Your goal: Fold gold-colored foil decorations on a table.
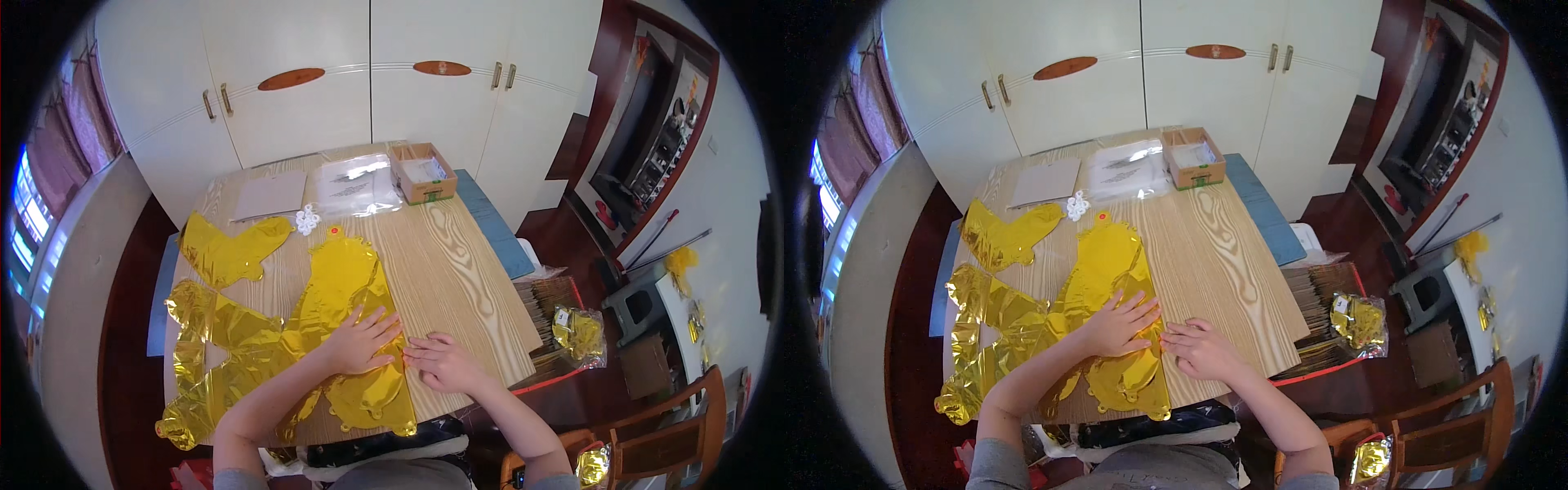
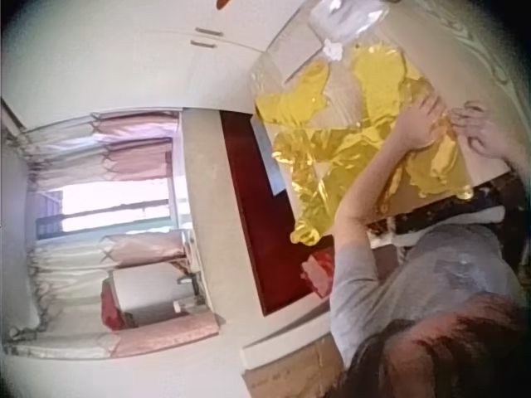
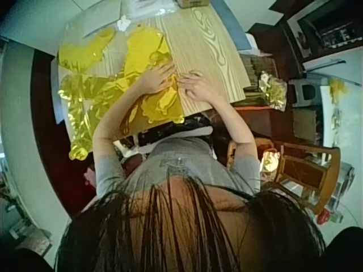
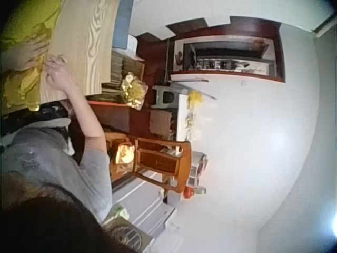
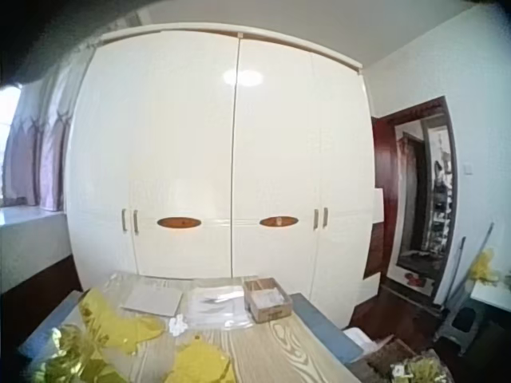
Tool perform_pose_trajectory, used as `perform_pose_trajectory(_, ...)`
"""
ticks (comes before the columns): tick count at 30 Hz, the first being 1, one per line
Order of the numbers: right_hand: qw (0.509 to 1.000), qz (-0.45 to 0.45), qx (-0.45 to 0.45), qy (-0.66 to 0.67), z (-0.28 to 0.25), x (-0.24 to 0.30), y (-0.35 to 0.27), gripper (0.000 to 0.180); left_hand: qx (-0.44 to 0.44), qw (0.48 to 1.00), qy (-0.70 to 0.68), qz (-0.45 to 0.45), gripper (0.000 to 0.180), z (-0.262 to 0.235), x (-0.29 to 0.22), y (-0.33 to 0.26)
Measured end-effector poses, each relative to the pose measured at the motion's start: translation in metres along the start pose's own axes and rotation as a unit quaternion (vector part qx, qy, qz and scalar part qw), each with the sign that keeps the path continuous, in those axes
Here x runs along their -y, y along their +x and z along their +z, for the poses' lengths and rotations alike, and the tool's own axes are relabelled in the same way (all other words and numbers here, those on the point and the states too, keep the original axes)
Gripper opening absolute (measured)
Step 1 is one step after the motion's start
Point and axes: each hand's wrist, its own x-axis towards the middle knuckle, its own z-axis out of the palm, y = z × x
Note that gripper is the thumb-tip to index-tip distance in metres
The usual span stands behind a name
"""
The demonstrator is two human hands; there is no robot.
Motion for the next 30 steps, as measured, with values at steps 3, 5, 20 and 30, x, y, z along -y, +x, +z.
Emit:
perform_pose_trajectory(3,1.000,0.002,-0.009,-0.003,0.000,0.001,0.001,0.033,-0.006,1.000,-0.006,-0.003,0.068,-0.002,-0.003,-0.003)
perform_pose_trajectory(5,1.000,0.006,-0.015,-0.002,0.000,0.002,0.001,0.032,-0.009,1.000,-0.012,-0.004,0.068,-0.002,-0.004,-0.004)
perform_pose_trajectory(20,1.000,0.003,-0.010,-0.003,-0.003,0.003,0.002,0.028,-0.044,0.996,0.035,-0.066,0.067,-0.014,0.004,0.020)
perform_pose_trajectory(30,1.000,0.004,-0.026,0.002,-0.003,0.004,0.003,0.027,0.028,0.984,0.085,-0.154,0.080,-0.021,0.054,0.062)
